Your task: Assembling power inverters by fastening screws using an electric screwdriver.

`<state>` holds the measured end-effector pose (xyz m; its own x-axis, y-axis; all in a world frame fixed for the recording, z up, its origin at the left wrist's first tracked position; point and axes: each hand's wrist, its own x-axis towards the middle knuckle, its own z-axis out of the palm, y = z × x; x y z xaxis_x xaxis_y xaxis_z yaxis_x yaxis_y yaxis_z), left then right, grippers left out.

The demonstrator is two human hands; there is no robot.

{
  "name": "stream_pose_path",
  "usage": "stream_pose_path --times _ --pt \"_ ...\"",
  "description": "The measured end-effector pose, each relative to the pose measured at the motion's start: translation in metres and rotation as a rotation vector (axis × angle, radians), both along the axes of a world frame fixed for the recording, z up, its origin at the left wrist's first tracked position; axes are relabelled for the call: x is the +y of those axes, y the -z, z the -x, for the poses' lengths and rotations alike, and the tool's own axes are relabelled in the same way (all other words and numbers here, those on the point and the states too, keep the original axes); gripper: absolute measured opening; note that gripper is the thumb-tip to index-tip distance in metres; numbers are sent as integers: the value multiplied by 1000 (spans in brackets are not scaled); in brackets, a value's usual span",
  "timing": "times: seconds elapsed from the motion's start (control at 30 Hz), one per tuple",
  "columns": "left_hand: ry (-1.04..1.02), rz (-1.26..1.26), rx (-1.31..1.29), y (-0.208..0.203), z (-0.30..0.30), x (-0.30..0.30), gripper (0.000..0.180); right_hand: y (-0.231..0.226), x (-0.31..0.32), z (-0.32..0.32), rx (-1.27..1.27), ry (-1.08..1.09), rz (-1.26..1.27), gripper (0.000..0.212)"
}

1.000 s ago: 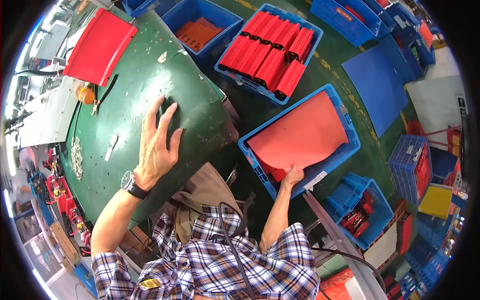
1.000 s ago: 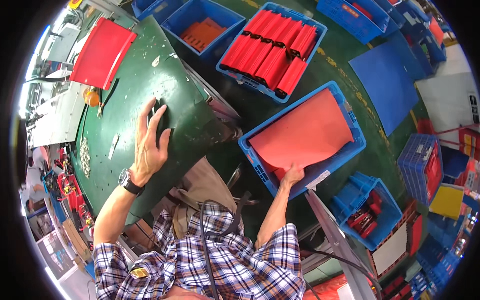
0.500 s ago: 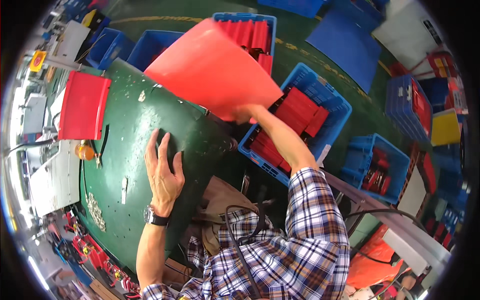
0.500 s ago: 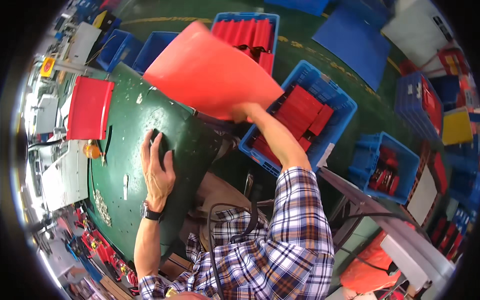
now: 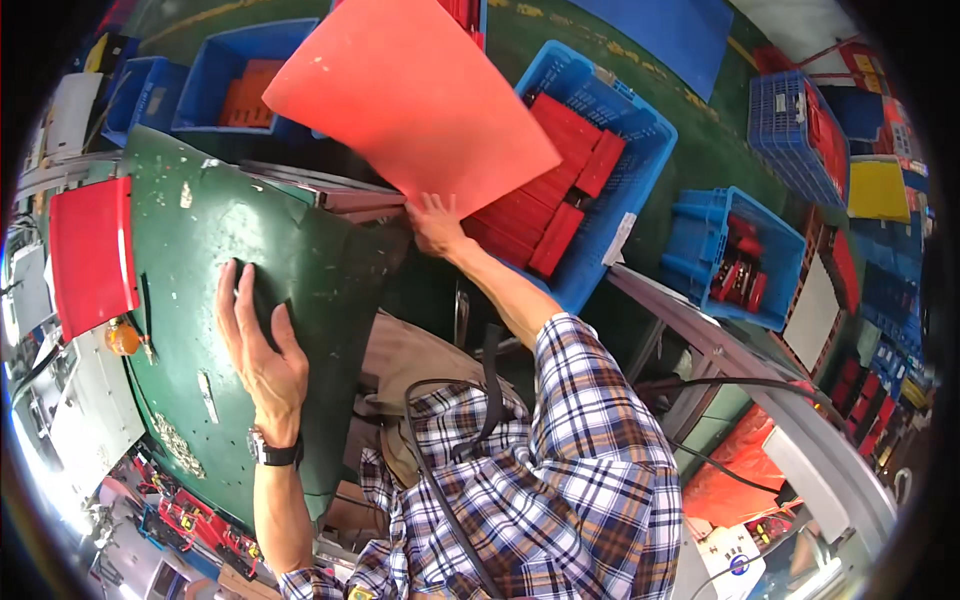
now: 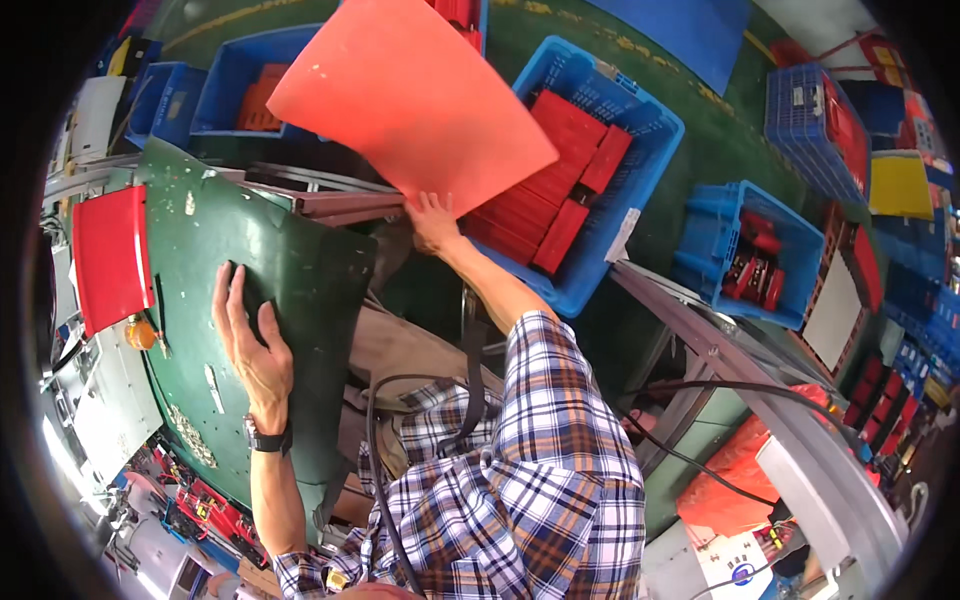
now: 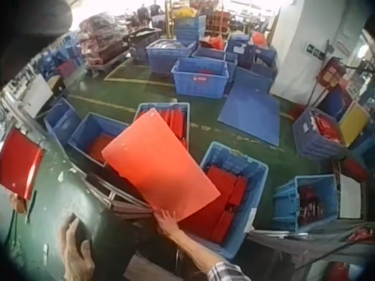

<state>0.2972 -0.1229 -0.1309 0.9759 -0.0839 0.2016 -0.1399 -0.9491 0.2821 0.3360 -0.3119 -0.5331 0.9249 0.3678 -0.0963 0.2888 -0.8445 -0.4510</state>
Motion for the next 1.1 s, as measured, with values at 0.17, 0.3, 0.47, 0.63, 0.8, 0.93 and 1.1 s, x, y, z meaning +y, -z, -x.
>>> stream_pose_path --times 0.17,0.3,0.47,0.63,0.8,0.93,1.1 --pt "-24 -112 65 -14 -3 -5 50 -34 -112 63 -36 865 -478 22" --pt "53 -106 75 -12 -13 -12 51 111 -230 134 537 1570 -338 56" --pt "5 -116 130 -9 -7 3 55 137 -199 158 722 1423 -383 40" --pt "12 -111 129 -8 -8 -1 59 101 -208 151 465 1269 53 25" --pt "44 -2 17 -13 -13 -3 61 91 -326 157 56 790 492 20" --pt "30 -2 -33 -10 -9 -7 58 32 -305 146 41 616 701 20" --pt "119 140 -130 -9 0 1 57 -165 -251 102 -243 969 -218 33"
